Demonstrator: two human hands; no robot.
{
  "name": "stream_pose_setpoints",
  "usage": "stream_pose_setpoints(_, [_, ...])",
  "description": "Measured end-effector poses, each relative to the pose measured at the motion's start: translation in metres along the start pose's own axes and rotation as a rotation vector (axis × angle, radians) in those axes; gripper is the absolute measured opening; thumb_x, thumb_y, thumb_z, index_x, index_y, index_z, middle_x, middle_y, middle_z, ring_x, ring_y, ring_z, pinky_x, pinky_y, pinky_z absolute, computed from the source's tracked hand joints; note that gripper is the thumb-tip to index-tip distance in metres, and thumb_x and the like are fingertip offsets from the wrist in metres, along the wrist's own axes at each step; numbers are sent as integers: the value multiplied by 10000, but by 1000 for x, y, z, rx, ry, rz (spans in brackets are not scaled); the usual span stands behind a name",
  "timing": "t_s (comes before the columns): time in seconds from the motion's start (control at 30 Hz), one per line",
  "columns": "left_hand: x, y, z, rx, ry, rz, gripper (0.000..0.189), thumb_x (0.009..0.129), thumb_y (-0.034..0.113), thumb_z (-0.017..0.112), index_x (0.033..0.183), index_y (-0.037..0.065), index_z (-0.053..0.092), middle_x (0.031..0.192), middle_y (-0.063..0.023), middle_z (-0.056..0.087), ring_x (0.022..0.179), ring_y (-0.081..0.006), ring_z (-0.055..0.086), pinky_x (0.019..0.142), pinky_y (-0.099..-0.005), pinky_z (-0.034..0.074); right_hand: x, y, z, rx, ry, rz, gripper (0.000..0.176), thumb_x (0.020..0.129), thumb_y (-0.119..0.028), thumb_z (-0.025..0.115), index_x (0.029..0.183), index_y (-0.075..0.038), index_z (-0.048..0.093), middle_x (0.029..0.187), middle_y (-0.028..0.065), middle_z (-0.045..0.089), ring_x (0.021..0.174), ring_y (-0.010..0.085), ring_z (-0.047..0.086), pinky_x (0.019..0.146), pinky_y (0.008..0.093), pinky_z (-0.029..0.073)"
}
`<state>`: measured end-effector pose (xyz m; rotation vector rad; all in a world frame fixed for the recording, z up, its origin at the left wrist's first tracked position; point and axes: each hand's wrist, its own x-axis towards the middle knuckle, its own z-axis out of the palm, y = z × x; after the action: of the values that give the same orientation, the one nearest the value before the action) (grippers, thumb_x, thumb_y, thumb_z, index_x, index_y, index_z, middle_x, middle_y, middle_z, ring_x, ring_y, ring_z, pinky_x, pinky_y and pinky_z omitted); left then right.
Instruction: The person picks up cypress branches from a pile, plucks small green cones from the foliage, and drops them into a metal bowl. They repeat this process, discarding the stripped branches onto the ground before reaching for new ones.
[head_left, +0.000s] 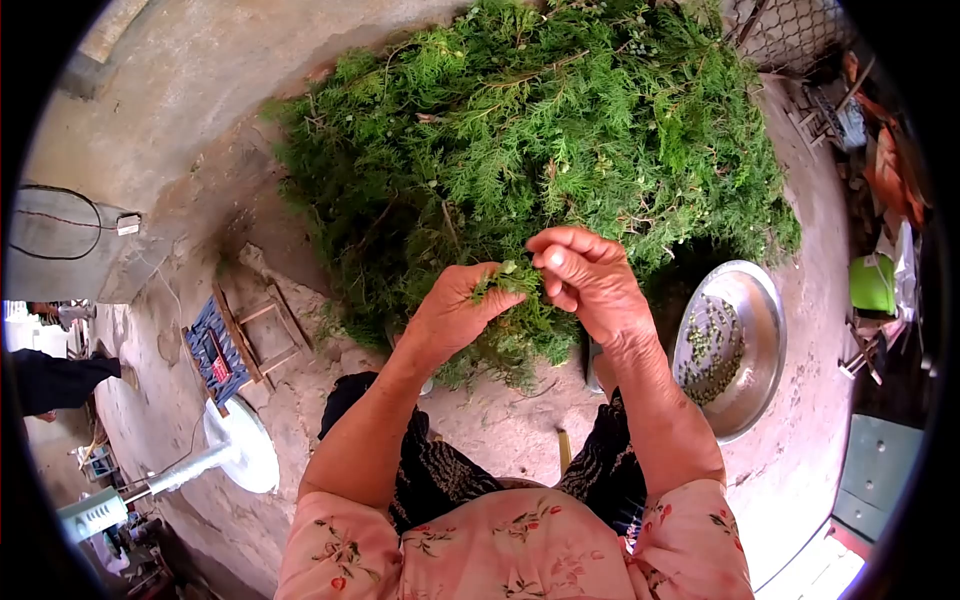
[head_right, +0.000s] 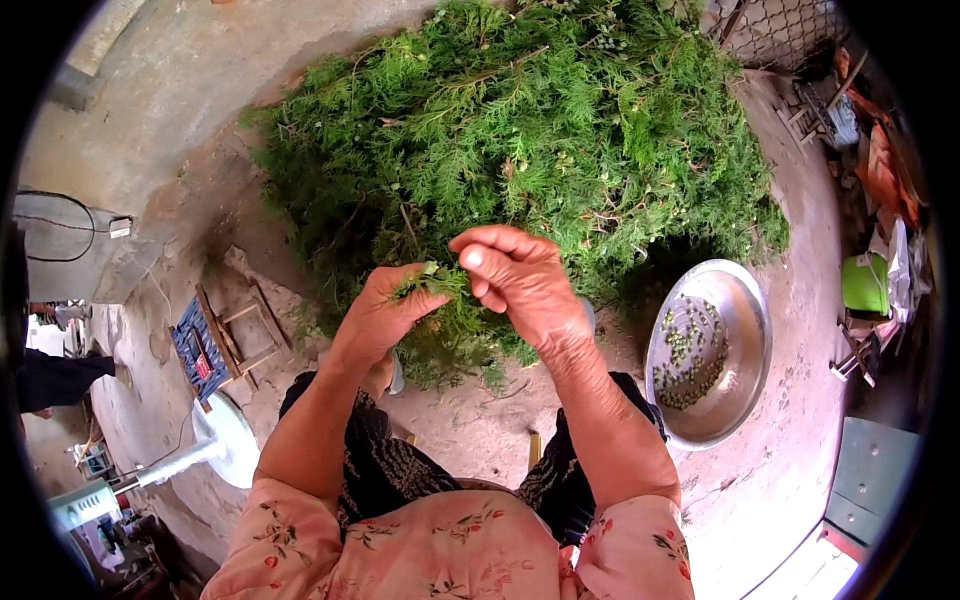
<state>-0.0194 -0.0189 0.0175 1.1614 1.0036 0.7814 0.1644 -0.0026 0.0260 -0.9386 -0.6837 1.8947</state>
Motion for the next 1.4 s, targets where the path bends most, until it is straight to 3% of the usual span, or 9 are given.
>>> stream_pose_setpoints(0.07, [1, -5, -3, 73, -64, 54, 173, 828, 150, 601, 929, 11, 616, 718, 25, 552, 681, -54, 468, 598, -248, 398, -5, -9, 12, -265, -36, 17, 251, 770, -172, 681, 986, -47, 649, 771, 4, 579, 625, 54, 514, 501, 188, 425])
stream_pose_setpoints(0.23, [2, -13, -5, 323, -80, 117, 197, 838, 134, 573, 976, -6, 575, 688, -5, 534, 647, -73, 430, 588, -273, 388, -3, 0, 13, -525, -162, -190, 267, 762, -168, 689, 983, -26, 642, 759, -6, 549, 607, 48, 487, 530, 192, 393])
stream_pose_setpoints(0.37, [-3, -5, -4, 281, -144, 90, 196, 837, 133, 562, 972, -8, 579, 665, -5, 520, 621, -74, 420, 570, -259, 378, -4, 1, 16, -387, 18, 34, 179, 802, -177, 654, 863, -10, 642, 685, -5, 535, 476, 35, 430, 415, 182, 314])
stream_pose_setpoints(0.43, [-3, -5, -3, 50, -142, 147, 198, 830, 154, 567, 941, -8, 586, 672, 5, 527, 620, -70, 428, 571, -241, 371, -3, 0, 9, -9, 22, 167, 175, 829, -178, 625, 842, -3, 627, 675, 6, 546, 419, 44, 407, 378, 181, 275])
stream_pose_setpoints(0.57, [-2, -4, -6, 2, -161, 97, 188, 788, 51, 553, 968, 3, 583, 674, -52, 538, 619, -96, 441, 597, -264, 396, 1, -4, 15, 127, 62, 94, 215, 830, -192, 623, 924, 0, 596, 715, 26, 581, 457, 63, 446, 407, 193, 312])
stream_pose_setpoints(0.73, [-2, -1, -10, 125, -127, 178, 166, 810, 137, 570, 898, -2, 587, 685, 28, 527, 645, -48, 439, 586, -223, 369, -5, -4, 8, -131, -61, 109, 243, 767, -162, 685, 948, -17, 615, 808, 25, 581, 543, 49, 484, 441, 175, 356])
stream_pose_setpoints(0.83, [-3, 1, -8, 146, -100, 152, 165, 817, 146, 581, 895, 1, 586, 676, 29, 519, 643, -46, 435, 580, -226, 369, -8, -5, 17, -321, -112, -3, 269, 757, -216, 700, 927, -16, 643, 723, 3, 585, 545, 43, 496, 476, 169, 410])
stream_pose_setpoints(1.1, [-4, 3, -6, 145, -92, 83, 167, 826, 167, 598, 862, 4, 587, 681, 25, 523, 623, -52, 433, 568, -236, 376, -12, -4, 22, -399, 29, 31, 225, 787, -172, 674, 944, -15, 634, 725, 7, 603, 542, 31, 496, 464, 149, 398])
stream_pose_setpoints(1.4, [-7, 7, -4, 76, -12, 105, 132, 734, 70, 582, 851, 8, 586, 663, 41, 523, 627, -49, 441, 574, -232, 372, -6, 1, 13, 137, 1, 111, 168, 844, -153, 601, 946, -20, 605, 779, 22, 590, 527, 49, 482, 404, 177, 311])
